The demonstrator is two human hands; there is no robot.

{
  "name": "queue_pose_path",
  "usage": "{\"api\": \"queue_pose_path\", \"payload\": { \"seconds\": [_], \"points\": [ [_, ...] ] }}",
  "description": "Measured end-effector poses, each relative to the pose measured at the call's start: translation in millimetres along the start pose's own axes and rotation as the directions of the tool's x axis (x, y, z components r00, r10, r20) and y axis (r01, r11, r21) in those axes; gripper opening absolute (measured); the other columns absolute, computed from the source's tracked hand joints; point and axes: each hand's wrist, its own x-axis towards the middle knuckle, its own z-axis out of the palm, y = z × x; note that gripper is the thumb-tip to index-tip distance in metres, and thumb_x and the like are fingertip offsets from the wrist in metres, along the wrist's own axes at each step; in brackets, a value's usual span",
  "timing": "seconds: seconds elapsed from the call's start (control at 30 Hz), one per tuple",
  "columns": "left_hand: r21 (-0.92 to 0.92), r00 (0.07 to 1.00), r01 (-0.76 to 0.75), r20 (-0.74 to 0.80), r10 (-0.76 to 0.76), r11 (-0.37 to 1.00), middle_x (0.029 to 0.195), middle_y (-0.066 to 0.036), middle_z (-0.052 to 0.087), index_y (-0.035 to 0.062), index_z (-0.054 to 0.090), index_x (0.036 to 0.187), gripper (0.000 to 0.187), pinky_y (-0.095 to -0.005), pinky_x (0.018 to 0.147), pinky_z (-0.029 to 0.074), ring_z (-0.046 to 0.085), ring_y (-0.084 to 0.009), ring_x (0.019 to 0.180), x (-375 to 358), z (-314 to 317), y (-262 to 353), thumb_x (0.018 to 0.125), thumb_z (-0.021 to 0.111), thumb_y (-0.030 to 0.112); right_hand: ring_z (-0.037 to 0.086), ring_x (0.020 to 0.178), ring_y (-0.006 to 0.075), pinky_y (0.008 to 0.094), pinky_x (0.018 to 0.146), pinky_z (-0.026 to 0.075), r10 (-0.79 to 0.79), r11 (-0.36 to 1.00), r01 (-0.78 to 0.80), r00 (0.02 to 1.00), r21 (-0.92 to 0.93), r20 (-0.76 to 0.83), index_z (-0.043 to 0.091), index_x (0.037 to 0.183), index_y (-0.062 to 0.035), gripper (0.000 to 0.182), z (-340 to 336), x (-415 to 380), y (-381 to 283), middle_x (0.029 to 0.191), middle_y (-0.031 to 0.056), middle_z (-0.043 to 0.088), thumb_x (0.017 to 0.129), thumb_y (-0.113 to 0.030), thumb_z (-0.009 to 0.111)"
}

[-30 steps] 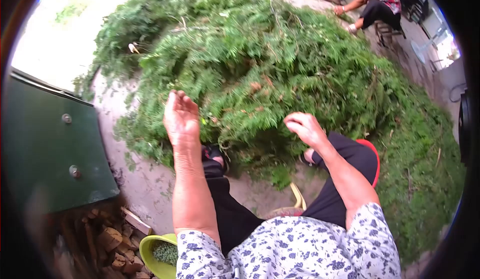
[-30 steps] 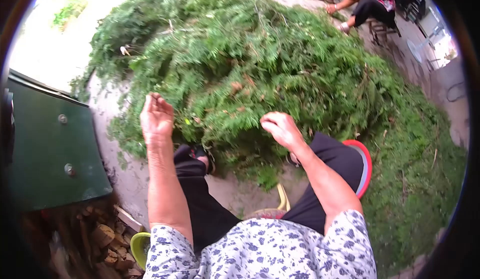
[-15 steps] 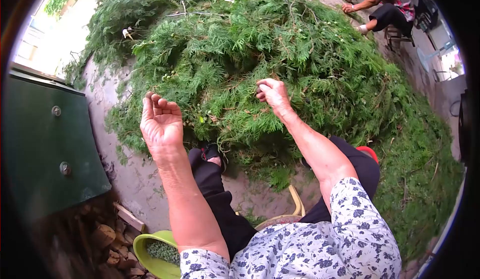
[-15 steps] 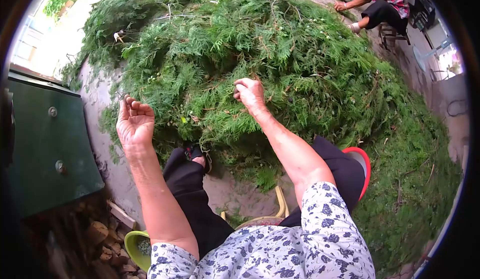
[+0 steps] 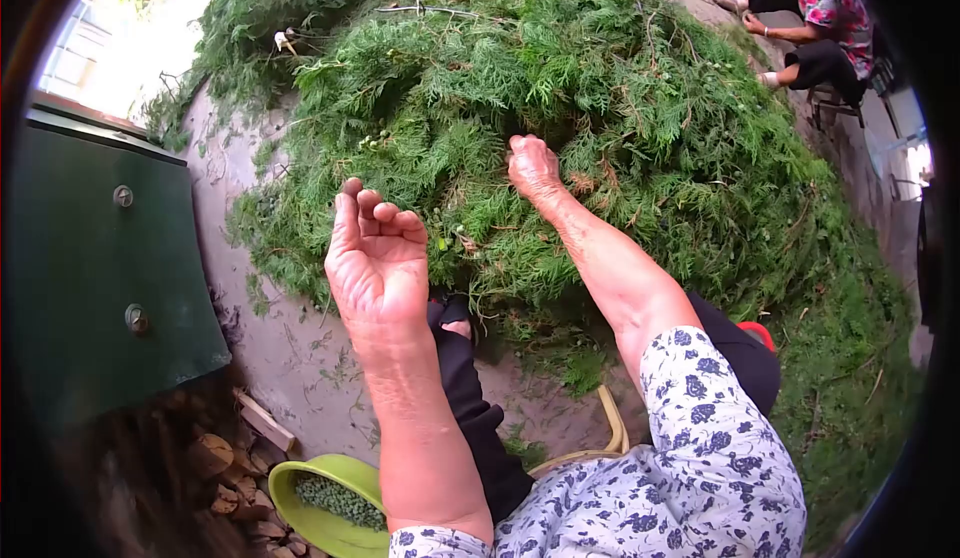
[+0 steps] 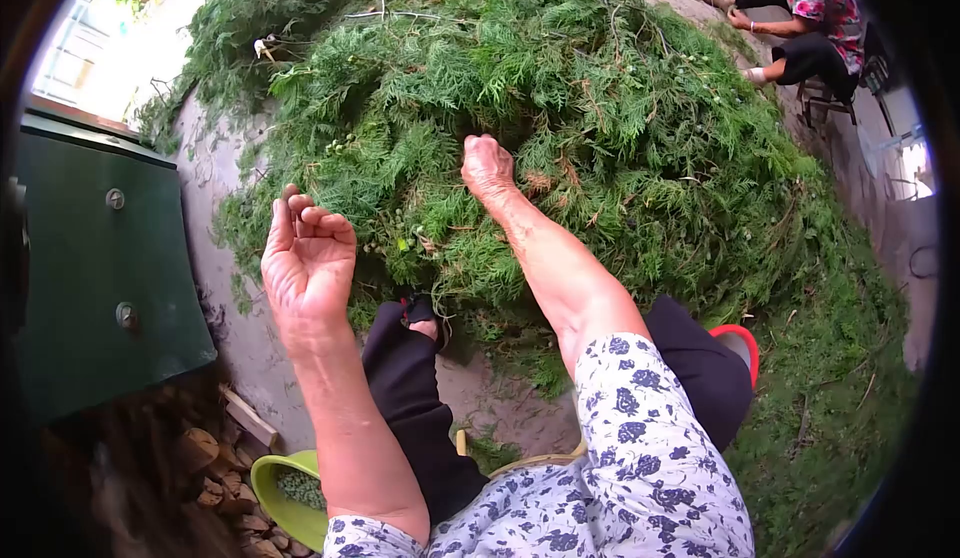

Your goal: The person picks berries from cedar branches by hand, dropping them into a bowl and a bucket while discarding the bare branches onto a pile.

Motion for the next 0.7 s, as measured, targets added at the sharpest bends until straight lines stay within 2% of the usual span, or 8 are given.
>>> {"api": "queue_pose_path", "payload": {
  "seconds": [0.1,0.17,0.2,0.3,0.33,0.4,0.43,0.7],
  "points": [
    [-0.013,1.000,0.011,0.017,-0.011,1.000,0.080,0.001,0.058,0.0077,0.056,0.099,0.016,-0.0286,0.064,0.046,0.053,-0.0113,0.068,1.3,1.9,-0.2,0.089,0.055,0.020,0.063,0.072,0.0313,0.0407,0.060,0.051,-0.025,0.944,0.053,0.996,0.326,-0.088,0.061,0.082,-0.0020,0.011,-15.2,-6.3,18.8,0.073,0.0178,0.062,0.072,-0.008,0.062],
    [-0.027,0.999,0.035,0.018,-0.034,0.999,0.080,0.001,0.057,0.0078,0.056,0.098,0.016,-0.0287,0.064,0.046,0.053,-0.0112,0.068,-2.0,0.5,-2.8,0.089,0.055,0.020,0.063,0.068,0.0194,0.0297,0.058,0.051,0.299,0.369,-0.410,0.902,0.834,0.310,0.055,0.097,-0.0009,0.023,-49.1,-22.0,25.0,0.078,0.0085,0.059,0.075,-0.004,0.058],
    [-0.027,0.999,0.043,0.024,-0.042,0.999,0.080,0.001,0.058,0.0079,0.056,0.099,0.016,-0.0288,0.064,0.046,0.053,-0.0112,0.068,-1.8,0.7,-3.5,0.089,0.055,0.020,0.061,0.067,0.0158,0.0228,0.053,0.049,0.316,0.217,-0.426,0.882,0.878,0.350,0.048,0.106,-0.0011,0.031,-52.7,-24.5,28.6,0.081,0.0046,0.055,0.077,-0.004,0.056],
    [-0.036,0.998,0.061,0.016,-0.060,0.998,0.081,0.001,0.058,0.0080,0.056,0.099,0.016,-0.0289,0.064,0.046,0.053,-0.0112,0.068,-4.3,2.8,-5.7,0.089,0.054,0.020,0.059,0.066,0.0140,0.0221,0.051,0.048,0.303,0.212,-0.451,0.874,0.867,0.381,0.053,0.100,-0.0023,0.024,-62.2,-27.3,36.4,0.078,0.0039,0.056,0.076,-0.004,0.057],
    [-0.029,0.998,0.060,0.020,-0.059,0.998,0.081,0.001,0.058,0.0078,0.057,0.099,0.015,-0.0289,0.064,0.046,0.053,-0.0113,0.068,-3.7,2.5,-4.7,0.090,0.054,0.020,0.060,0.067,0.0156,0.0287,0.054,0.050,0.329,0.461,-0.477,0.875,0.748,0.356,0.058,0.090,-0.0030,0.018,-63.7,-25.1,32.6,0.076,0.0051,0.058,0.073,-0.007,0.057],
    [-0.021,0.998,0.055,0.020,-0.055,0.998,0.081,0.001,0.058,0.0077,0.057,0.098,0.015,-0.0290,0.064,0.046,0.053,-0.0114,0.068,-1.5,2.0,0.1,0.090,0.054,0.019,0.062,0.074,0.0293,0.0393,0.068,0.050,0.142,0.969,-0.158,0.985,0.192,0.097,0.061,0.089,-0.0045,0.019,-43.1,-21.5,39.8,0.082,0.0125,0.061,0.072,-0.012,0.058],
    [-0.037,0.999,0.046,0.021,-0.045,0.998,0.081,0.000,0.058,0.0075,0.057,0.098,0.014,-0.0290,0.064,0.045,0.053,-0.0116,0.068,-1.2,1.2,4.3,0.090,0.054,0.019,0.062,0.077,0.0341,0.0420,0.073,0.050,0.016,0.989,-0.004,0.997,-0.149,0.074,0.061,0.088,-0.0048,0.019,-41.2,-24.7,37.2,0.085,0.0150,0.061,0.071,-0.013,0.058],
    [-0.070,0.999,0.028,0.045,-0.025,0.997,0.080,-0.001,0.059,0.0061,0.057,0.098,0.015,-0.0301,0.065,0.045,0.054,-0.0125,0.068,1.8,-5.5,15.9,0.090,0.053,0.017,0.061,0.080,0.0344,0.0445,0.070,0.050,0.035,0.909,0.072,0.969,-0.411,0.246,0.062,0.085,-0.0057,0.019,-40.7,-26.4,40.1,0.089,0.0170,0.060,0.074,-0.022,0.063]
  ]
}}
